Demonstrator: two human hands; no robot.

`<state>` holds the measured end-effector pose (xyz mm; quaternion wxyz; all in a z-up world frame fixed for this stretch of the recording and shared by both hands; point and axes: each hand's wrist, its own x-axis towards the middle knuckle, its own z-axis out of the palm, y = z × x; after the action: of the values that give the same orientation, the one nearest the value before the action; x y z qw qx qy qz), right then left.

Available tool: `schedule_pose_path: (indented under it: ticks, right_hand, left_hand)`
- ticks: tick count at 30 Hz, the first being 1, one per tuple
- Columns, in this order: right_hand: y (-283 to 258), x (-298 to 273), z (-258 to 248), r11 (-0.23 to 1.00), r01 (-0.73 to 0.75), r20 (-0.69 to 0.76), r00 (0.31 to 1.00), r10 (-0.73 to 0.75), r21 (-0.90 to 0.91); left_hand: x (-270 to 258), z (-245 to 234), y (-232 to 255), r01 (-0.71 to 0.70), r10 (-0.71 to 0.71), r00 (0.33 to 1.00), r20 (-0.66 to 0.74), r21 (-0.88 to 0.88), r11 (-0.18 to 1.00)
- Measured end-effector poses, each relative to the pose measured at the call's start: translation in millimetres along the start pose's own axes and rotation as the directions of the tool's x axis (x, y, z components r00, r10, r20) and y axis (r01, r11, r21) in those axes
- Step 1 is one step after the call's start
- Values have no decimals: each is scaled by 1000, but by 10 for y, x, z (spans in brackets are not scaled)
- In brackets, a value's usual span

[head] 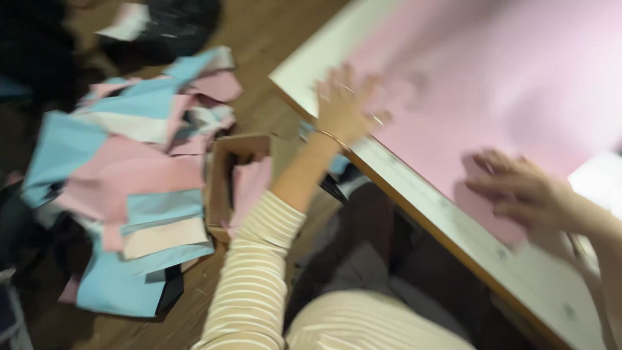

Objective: Sewing together multicolored leather panels using an industrial machine and sorting the resulting pieces into bins.

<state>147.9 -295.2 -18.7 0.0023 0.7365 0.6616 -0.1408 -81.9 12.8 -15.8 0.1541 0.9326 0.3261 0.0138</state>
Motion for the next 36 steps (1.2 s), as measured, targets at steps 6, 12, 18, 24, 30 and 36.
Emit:
schedule_pose_path:
  ticks: [6,12,18,24,30,36]
  right_hand:
    - [-91,19,-383,974,-128,227,970,84,187]
    - [-297,-56,-473,966,61,133,986,-97,250]
    - [-150,3,-302,968,126,121,981,-154,215]
    - [248,-259,-336,804,-130,6,988,155,580]
    - [586,-138,-452,849,-160,-696,506,509,504]
    - [495,103,-340,964,-266,-622,756,203,-10]
  left_hand:
    - [197,37,-18,-30,28,999,-36,-41,999]
    - [138,50,3,15,-17,995,-94,-14,1000]
    - [-58,547,503,-263,185,924,-335,-202,944]
    - [-849,117,1274,-782,783,616,85,-59,621]
    - [-1038,347,671,-711,700,699,-145,-37,702]
    - [-561,214,-273,-46,-179,956,-233,-719,694]
